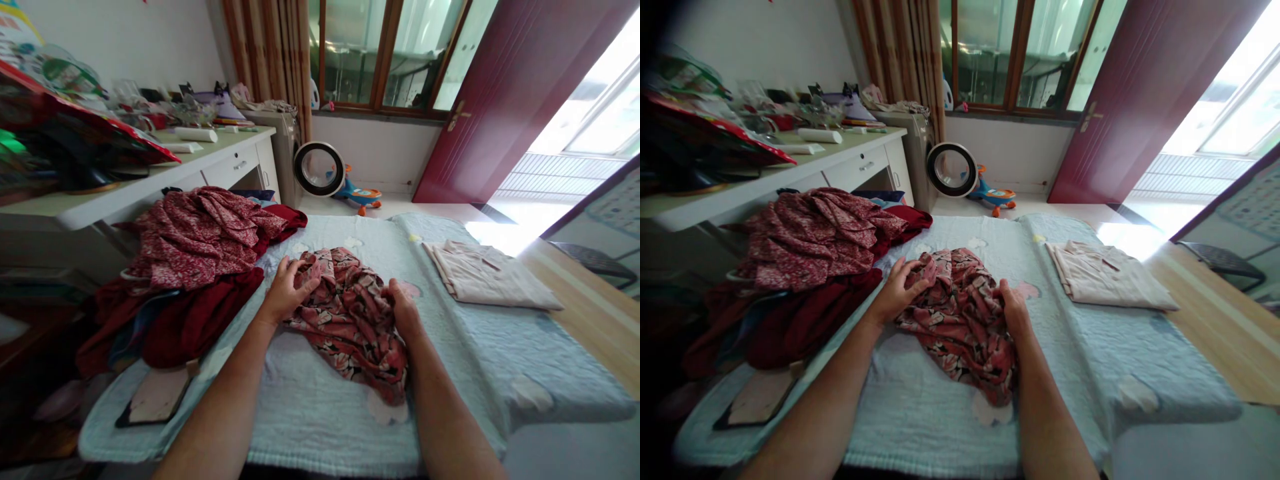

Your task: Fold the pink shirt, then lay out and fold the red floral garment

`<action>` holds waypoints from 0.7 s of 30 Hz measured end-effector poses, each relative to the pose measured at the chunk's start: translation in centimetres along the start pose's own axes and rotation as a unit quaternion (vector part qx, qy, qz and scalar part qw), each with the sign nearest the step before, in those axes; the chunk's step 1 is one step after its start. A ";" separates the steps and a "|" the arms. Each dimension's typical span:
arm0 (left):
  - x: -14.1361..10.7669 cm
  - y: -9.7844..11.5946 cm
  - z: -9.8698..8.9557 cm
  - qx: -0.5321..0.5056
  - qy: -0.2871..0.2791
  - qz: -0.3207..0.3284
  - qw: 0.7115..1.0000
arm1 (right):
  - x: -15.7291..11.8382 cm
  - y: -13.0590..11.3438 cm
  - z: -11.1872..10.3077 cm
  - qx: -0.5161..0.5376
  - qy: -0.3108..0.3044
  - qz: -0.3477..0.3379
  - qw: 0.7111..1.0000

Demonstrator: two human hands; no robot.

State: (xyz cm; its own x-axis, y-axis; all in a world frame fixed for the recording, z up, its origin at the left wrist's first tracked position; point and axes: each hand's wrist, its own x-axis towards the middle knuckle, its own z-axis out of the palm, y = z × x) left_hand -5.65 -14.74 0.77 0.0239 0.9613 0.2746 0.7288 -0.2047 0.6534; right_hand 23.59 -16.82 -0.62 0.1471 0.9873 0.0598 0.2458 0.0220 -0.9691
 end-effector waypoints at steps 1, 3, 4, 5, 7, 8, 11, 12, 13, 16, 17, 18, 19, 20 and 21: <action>0.4 0.5 -0.2 -0.012 -0.009 -0.003 1.000 | 0.2 -0.2 0.0 -0.022 -0.003 0.005 1.000; 1.5 1.5 -0.3 0.002 0.002 -0.021 1.000 | 0.7 -0.5 0.3 -0.055 -0.015 0.002 0.998; 2.1 1.9 -0.3 0.029 0.011 -0.039 0.999 | 0.8 -0.8 0.6 -0.070 -0.022 -0.005 0.997; 2.7 2.3 -0.2 0.064 0.014 -0.061 0.996 | 1.0 -1.0 1.0 -0.087 -0.032 -0.017 0.996; 3.9 2.6 0.2 0.125 -0.022 -0.102 0.987 | 1.1 -1.5 1.9 -0.132 -0.065 -0.055 0.988; 4.3 2.5 0.5 0.141 -0.061 -0.107 0.982 | 1.1 -1.8 2.3 -0.158 -0.094 -0.078 0.980; 5.3 1.7 1.1 0.142 -0.174 -0.064 0.972 | 1.3 -2.3 3.1 -0.232 -0.215 -0.135 0.939; 5.6 1.3 1.0 0.136 -0.189 -0.049 0.971 | 1.6 -2.4 3.1 -0.247 -0.242 -0.144 0.927; 5.8 0.8 0.8 0.128 -0.188 -0.039 0.973 | 2.0 -2.4 2.8 -0.255 -0.251 -0.146 0.922; 6.7 -0.7 -0.7 0.075 -0.100 -0.042 0.991 | 3.8 -2.6 0.9 -0.237 -0.159 -0.128 0.950; 7.1 -1.0 -1.3 0.055 -0.055 -0.048 0.996 | 4.6 -2.7 0.1 -0.221 -0.101 -0.119 0.963; 7.5 -1.2 -2.0 0.039 -0.008 -0.055 0.998 | 5.4 -2.9 -0.8 -0.204 -0.040 -0.112 0.972; 7.9 -1.3 -2.5 0.031 0.036 -0.063 0.997 | 6.2 -3.2 -1.6 -0.185 0.023 -0.108 0.976; 8.3 -1.2 -2.9 0.024 0.072 -0.070 0.995 | 6.9 -3.4 -2.2 -0.171 0.086 -0.106 0.976; 8.7 -1.0 -3.1 0.014 0.097 -0.070 0.993 | 7.7 -3.6 -2.7 -0.160 0.148 -0.105 0.970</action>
State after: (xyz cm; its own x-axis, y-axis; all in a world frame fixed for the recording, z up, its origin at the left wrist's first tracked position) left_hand -8.35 -6.79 4.68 -0.2094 0.9260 0.3142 0.7342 -0.0633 0.6760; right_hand 26.47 -9.73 3.96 0.3193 0.8765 0.3603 0.5780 0.1211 -0.8070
